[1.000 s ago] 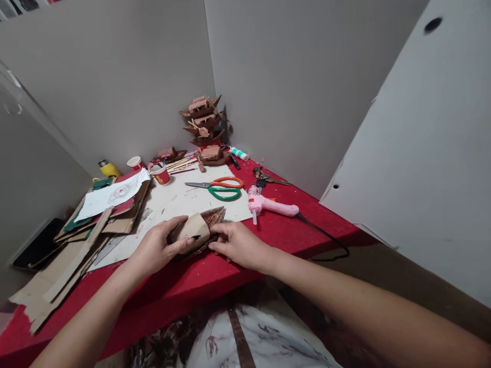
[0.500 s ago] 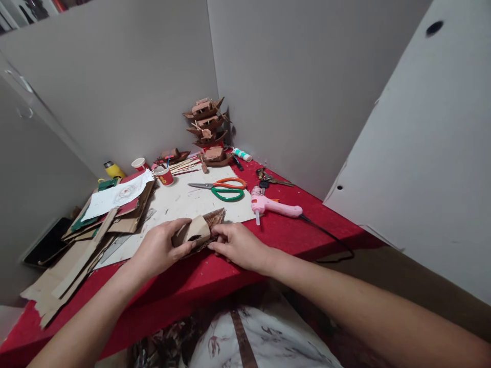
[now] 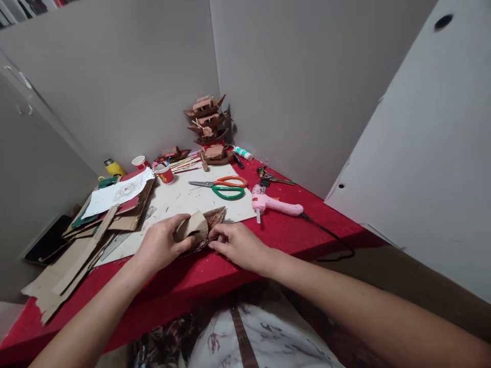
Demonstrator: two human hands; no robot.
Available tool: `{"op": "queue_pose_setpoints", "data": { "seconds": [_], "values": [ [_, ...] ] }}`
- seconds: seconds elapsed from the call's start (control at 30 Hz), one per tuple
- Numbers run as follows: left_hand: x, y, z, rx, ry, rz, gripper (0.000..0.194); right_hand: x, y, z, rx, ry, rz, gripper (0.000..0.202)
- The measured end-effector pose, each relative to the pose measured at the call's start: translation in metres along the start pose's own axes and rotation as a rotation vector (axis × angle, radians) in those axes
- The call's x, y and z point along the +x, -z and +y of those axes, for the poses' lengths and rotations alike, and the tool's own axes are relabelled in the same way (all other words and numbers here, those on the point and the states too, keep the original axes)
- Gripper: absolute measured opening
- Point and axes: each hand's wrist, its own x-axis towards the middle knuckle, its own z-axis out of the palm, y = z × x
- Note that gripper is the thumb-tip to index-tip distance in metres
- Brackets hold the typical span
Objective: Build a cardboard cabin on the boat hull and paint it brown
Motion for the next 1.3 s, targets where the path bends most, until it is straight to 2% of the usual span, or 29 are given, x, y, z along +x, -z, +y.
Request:
{"op": "queue_pose_setpoints", "data": {
  "seconds": [0.13,0.3,0.4,0.47,0.53,0.6,0.67,0.8,0.87,0.97,1.17,1.3],
  "values": [
    [-0.004,-0.003,0.001,0.067,-0.081,-0.009,0.044,0.001,0.001,0.001,0.058,-0.016,0.013,0.006],
    [-0.006,-0.006,-0.002,0.102,-0.128,-0.006,0.045,0.002,0.001,-0.001,0.188,-0.066,-0.009,0.028],
    [-0.006,-0.006,-0.002,0.101,-0.154,-0.002,0.048,0.002,0.001,-0.003,0.288,-0.131,-0.100,0.018],
    [-0.013,-0.007,-0.002,0.105,-0.213,0.108,0.053,0.003,0.001,-0.004,0.343,-0.175,-0.128,0.014],
    [-0.027,-0.008,-0.001,0.099,-0.282,0.321,0.053,0.004,0.001,-0.004,0.390,-0.207,-0.121,0.014],
    [-0.047,-0.013,0.000,0.059,-0.303,0.530,0.043,0.005,0.002,-0.005,0.434,-0.233,-0.104,0.014],
    [-0.065,-0.019,-0.001,-0.030,-0.227,0.585,0.037,0.005,0.003,-0.006,0.476,-0.253,-0.096,0.013],
    [-0.077,-0.034,-0.004,-0.232,0.077,0.464,0.029,0.004,0.004,-0.009,0.547,-0.271,-0.119,0.012],
    [-0.072,-0.040,-0.004,-0.390,0.151,0.413,0.026,0.002,0.002,-0.011,0.571,-0.277,-0.140,0.011],
    [-0.063,-0.047,-0.003,-0.578,0.185,0.362,0.028,-0.001,-0.002,-0.014,0.593,-0.292,-0.173,0.011],
    [-0.055,-0.055,0.003,-0.788,0.215,0.253,0.049,-0.002,-0.005,-0.018,0.587,-0.341,-0.231,0.018],
    [-0.053,-0.056,0.002,-0.793,0.207,0.201,0.040,-0.001,-0.003,-0.021,0.548,-0.396,-0.261,0.014]
  ]
}}
